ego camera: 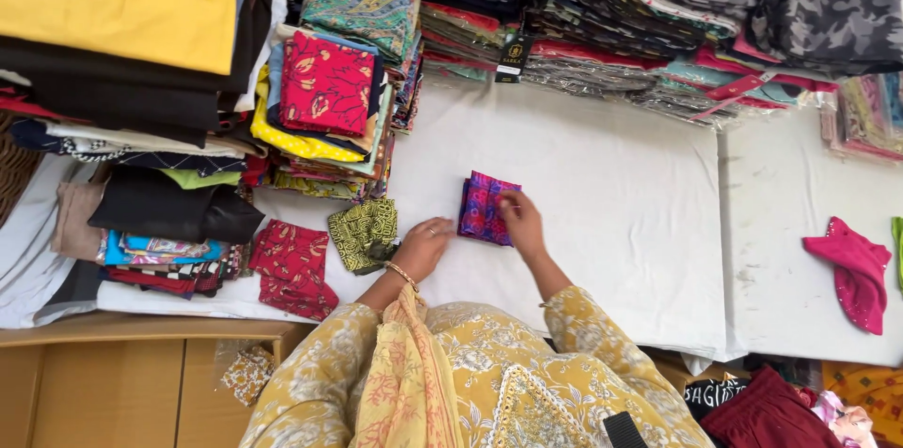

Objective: The person folds several pieces of patterned fabric on a white table. They unfold each item, fold it into a neat rectangle, and place it on a growing stack to the left. The items include a brown patterned cloth, a black and white striped cloth, a yellow dotted cloth, a blue striped cloth, a red patterned cloth, a purple patterned cloth, and a green patterned cloth.

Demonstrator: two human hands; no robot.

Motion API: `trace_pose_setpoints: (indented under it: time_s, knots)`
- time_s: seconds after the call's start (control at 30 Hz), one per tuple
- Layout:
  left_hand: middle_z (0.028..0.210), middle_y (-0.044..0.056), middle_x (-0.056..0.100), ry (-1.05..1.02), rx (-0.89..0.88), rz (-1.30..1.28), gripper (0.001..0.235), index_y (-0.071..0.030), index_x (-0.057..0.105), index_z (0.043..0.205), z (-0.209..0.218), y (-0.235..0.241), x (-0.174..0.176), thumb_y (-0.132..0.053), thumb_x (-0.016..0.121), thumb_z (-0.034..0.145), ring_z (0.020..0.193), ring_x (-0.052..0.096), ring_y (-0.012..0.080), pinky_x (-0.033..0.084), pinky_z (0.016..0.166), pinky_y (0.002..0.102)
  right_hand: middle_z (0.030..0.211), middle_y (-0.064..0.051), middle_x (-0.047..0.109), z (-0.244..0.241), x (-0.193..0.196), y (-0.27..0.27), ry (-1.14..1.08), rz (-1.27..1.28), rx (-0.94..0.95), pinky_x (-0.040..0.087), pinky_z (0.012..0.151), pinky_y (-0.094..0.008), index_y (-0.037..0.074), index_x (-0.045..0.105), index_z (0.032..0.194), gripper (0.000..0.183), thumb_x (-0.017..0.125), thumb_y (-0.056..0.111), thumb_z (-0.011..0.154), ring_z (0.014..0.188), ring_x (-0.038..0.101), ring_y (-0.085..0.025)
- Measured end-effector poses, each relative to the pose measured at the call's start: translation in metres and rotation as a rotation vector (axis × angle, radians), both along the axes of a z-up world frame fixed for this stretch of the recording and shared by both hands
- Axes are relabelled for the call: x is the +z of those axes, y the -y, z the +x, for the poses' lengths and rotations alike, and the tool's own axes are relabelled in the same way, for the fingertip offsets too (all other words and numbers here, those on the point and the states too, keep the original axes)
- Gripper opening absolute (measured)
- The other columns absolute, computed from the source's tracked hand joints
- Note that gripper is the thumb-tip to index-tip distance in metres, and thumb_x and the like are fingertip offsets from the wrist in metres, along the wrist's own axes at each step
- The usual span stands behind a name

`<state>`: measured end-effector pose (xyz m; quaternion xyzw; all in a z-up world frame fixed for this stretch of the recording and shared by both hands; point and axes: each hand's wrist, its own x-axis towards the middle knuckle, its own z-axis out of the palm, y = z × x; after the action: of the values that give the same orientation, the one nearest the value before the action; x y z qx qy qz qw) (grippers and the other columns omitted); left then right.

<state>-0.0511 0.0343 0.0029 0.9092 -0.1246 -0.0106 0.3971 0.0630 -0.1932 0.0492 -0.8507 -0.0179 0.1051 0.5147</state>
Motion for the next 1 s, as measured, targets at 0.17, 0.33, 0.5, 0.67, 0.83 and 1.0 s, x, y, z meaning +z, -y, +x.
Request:
trace_pose_setpoints:
  time_s: [0.17,0.33,0.5,0.67,0.83,1.0]
  knots:
    - [0.13,0.016,0.066,-0.05,0.326,-0.261,0.034,-0.004,0.066,0.126,0.041,0.028,-0.031,-0.021,0.064,0.096,0.119,0.062,0.0375,0.05,0.103,0.044,0.122,-0.014,0.07,-0.01,0.032,-0.005,0.222,-0.321,0.248,0.055,0.09,-0.04,0.011,0.066,0.133,0.043,0.067,0.015,0.09,0.101,0.068,-0.029]
    - [0.121,0.023,0.064,-0.313,0.461,-0.236,0.058,0.0,0.058,0.129,0.098,0.066,0.001,-0.031,0.079,0.085,0.113,0.061,0.0419,0.05,0.098,0.047,0.15,-0.015,0.052,-0.008,0.032,-0.004,0.261,-0.682,0.497,0.043,0.098,-0.046,0.015,0.061,0.141,0.061,0.076,0.012,0.082,0.12,0.053,-0.044]
    - [0.124,0.019,0.067,-0.635,0.38,-0.316,0.051,-0.006,0.065,0.125,0.108,0.069,-0.014,-0.026,0.079,0.08,0.113,0.067,0.0362,0.054,0.098,0.044,0.149,-0.01,0.059,-0.013,0.004,0.079,0.143,-0.442,0.183,0.049,0.114,-0.039,0.019,0.058,0.144,0.052,0.069,0.021,0.093,0.136,0.057,-0.03]
    - [0.121,0.017,0.069,-0.559,0.319,-0.486,0.047,-0.005,0.057,0.125,0.115,0.036,0.067,-0.018,0.075,0.084,0.111,0.069,0.0306,0.055,0.095,0.041,0.168,-0.008,0.017,-0.045,0.021,0.102,-0.222,-0.885,0.264,0.041,0.112,-0.058,0.038,0.028,0.155,0.091,0.083,0.033,0.083,0.152,0.024,-0.037]
    - [0.111,0.017,0.075,-0.257,0.284,-0.486,0.037,-0.004,0.054,0.12,0.139,-0.05,0.2,-0.016,0.073,0.09,0.102,0.073,0.026,0.058,0.088,0.038,0.172,-0.004,-0.007,-0.053,0.01,0.098,-0.331,-0.973,0.362,0.039,0.112,-0.066,0.045,0.009,0.158,0.111,0.087,0.035,0.079,0.158,0.005,-0.034]
    - [0.12,0.015,0.069,0.082,0.407,-0.653,0.044,-0.004,0.047,0.128,0.173,-0.15,0.29,-0.006,0.072,0.092,0.106,0.067,0.0217,0.056,0.094,0.036,0.173,-0.006,-0.007,-0.05,0.03,0.085,-0.365,-0.984,0.318,0.04,0.111,-0.064,0.048,0.011,0.159,0.114,0.088,0.021,0.079,0.158,0.003,-0.037]
